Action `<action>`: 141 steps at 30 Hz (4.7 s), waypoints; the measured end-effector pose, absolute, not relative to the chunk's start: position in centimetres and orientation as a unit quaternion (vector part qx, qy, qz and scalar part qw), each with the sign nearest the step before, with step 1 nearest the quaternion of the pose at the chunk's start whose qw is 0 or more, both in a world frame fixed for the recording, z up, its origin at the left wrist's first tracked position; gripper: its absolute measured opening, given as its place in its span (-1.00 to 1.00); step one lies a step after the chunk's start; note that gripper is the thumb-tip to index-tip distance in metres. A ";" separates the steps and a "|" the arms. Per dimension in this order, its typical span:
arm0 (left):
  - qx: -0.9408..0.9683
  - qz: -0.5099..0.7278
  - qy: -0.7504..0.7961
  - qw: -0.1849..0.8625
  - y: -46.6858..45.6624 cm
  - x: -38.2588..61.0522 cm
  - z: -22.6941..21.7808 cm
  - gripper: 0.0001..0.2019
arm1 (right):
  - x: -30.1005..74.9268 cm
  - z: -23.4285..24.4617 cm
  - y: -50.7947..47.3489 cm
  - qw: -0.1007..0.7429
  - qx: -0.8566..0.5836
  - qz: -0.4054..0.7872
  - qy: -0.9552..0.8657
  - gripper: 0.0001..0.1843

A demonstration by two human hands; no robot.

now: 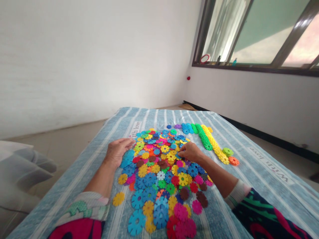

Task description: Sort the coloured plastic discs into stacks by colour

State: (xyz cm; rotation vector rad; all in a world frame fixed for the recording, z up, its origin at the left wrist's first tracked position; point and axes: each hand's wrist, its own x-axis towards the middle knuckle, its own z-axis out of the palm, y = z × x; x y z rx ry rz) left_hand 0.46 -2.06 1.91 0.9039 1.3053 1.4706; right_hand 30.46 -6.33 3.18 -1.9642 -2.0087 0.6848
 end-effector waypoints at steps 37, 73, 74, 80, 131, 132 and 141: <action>0.363 0.597 0.536 0.473 -2.0 0.5 2.0 -0.74 | 30.1 3.4 -6.3 0.248 -0.628 0.395 -0.623 -0.79; 0.397 0.533 0.605 0.438 -1.7 -0.2 1.4 -0.56 | 40.4 3.7 6.8 0.057 -0.694 -0.007 -0.718 -0.87; 0.396 0.534 0.605 0.438 -1.8 -0.3 1.4 -0.56 | 40.3 3.6 7.0 0.055 -0.695 -0.009 -0.717 -0.87; 0.397 0.534 0.605 0.438 -1.8 -0.2 1.5 -0.57 | 40.4 3.1 7.6 0.051 -0.707 -0.020 -0.705 -0.84; 0.454 0.562 0.556 0.410 -2.5 0.9 1.3 -0.76 | 31.4 0.9 -16.0 0.209 -0.477 0.046 -0.852 -0.85; 0.456 0.563 0.556 0.408 -2.5 0.9 1.2 -0.76 | 31.7 0.6 -15.8 0.215 -0.490 0.036 -0.844 -0.86; 0.463 0.558 0.559 0.402 -2.4 0.8 1.1 -0.75 | 32.2 0.0 -15.6 0.257 -0.505 0.033 -0.823 -0.73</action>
